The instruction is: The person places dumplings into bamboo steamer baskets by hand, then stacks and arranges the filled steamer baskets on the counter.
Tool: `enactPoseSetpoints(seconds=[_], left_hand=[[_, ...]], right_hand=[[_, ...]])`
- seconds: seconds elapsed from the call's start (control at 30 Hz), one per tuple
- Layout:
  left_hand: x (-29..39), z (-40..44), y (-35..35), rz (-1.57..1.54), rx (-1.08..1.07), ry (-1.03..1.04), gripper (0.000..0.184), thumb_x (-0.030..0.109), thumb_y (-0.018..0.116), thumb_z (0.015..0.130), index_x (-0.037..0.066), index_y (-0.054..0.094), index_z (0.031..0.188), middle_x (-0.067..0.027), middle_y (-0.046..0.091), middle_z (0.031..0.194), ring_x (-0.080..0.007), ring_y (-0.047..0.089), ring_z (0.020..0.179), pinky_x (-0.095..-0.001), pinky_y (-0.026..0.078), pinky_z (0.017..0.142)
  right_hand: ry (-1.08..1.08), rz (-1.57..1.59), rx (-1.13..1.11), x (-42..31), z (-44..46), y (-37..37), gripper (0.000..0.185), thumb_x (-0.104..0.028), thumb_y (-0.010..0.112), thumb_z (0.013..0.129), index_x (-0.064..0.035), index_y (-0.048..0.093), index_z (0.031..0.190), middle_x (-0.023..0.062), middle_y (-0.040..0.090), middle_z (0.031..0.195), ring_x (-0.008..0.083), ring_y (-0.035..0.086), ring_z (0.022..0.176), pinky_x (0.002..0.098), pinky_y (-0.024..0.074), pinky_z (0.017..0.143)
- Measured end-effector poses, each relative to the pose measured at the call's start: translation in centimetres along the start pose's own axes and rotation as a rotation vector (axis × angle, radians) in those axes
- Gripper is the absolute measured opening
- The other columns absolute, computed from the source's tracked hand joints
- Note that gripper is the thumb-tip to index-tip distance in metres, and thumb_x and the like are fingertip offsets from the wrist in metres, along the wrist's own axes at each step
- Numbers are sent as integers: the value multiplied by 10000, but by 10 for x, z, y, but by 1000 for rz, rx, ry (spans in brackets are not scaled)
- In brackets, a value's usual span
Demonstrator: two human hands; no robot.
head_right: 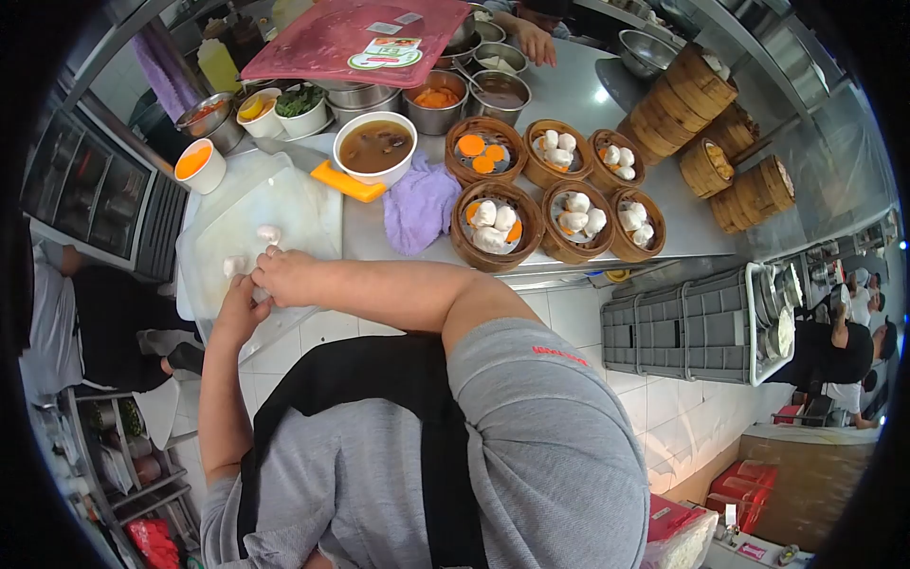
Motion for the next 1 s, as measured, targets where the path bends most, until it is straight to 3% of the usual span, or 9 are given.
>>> enactPoseSetpoints(seconds=[0.1, 0.17, 0.23, 0.37, 0.6, 0.67, 0.77, 0.93, 1.0], left_hand=[[12, -1, -2, -6, 4, 19, 436, 97, 704, 744, -9, 551, 1138, -185, 568, 1012, -290, 611, 758, -383, 509, 711], [6, 2, 0, 29, 62, 154, 422, 145, 716, 738, 3, 563, 1104, -195, 596, 944, -299, 594, 732, -414, 485, 693], [-3, 2, 3, 123, 102, 261, 402, 140, 697, 734, -4, 566, 1086, -233, 591, 987, -378, 586, 923, -439, 470, 821], [-7, -1, 4, 200, -1, 121, 491, 106, 677, 745, 14, 498, 1193, -217, 517, 1152, -389, 567, 981, -426, 469, 856], [-11, -16, -5, 56, 101, -77, 724, 210, 760, 724, 28, 405, 1328, -231, 472, 1178, -353, 588, 969, -392, 493, 871], [-15, -18, -6, 20, 152, -184, 744, 251, 786, 704, 28, 419, 1312, -231, 480, 1158, -339, 593, 952, -385, 495, 844], [-11, -14, -3, 25, 187, -196, 637, 241, 770, 719, 16, 483, 1241, -219, 518, 1118, -340, 593, 934, -380, 491, 827], [-13, -8, 5, 68, 300, -100, 411, 197, 714, 756, 7, 573, 1093, -214, 586, 1055, -341, 585, 963, -384, 483, 834], [-18, -6, 3, 77, 268, -110, 437, 175, 684, 763, 12, 556, 1148, -251, 563, 1151, -373, 551, 1074, -411, 454, 914]], right_hand=[[-126, 60, 69, 2, -1, -3, 376, -185, 714, 687, -24, 593, 1004, 151, 577, 1014, 351, 556, 1023, 425, 484, 861], [-20, 231, -74, 1, 3, -15, 355, -188, 701, 695, -17, 623, 996, 180, 609, 1014, 345, 570, 1016, 419, 465, 900], [-20, 294, -99, 4, 5, -12, 295, -152, 673, 708, -27, 633, 972, 186, 614, 971, 348, 576, 1013, 437, 468, 879], [1, 72, -237, 6, -1, -15, 500, -122, 670, 719, -68, 526, 1194, 146, 534, 1131, 369, 518, 1089, 433, 443, 942], [216, 164, -175, 15, -13, -40, 693, -237, 746, 731, -147, 449, 1350, 157, 453, 1263, 357, 453, 1182, 425, 414, 997], [397, 158, -248, 16, -15, -44, 656, -300, 744, 744, -165, 476, 1327, 178, 437, 1302, 366, 444, 1206, 435, 412, 1002], [426, 82, -252, 9, -8, -33, 573, -319, 716, 772, -126, 516, 1272, 203, 412, 1336, 390, 444, 1211, 446, 411, 1005], [354, 62, -211, 22, -9, -18, 325, -122, 605, 784, -14, 586, 1090, 220, 522, 1231, 397, 532, 1096, 445, 464, 932], [372, 46, -207, 34, -13, -25, 306, -85, 588, 775, -9, 592, 1072, 218, 539, 1211, 390, 543, 1082, 442, 478, 909]])
Point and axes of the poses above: each hand's wrist, its own z-axis towards the middle knuckle, its own y-axis out of the palm, x = y × z, the point moved 7 cm from there along z, towards the middle knuckle
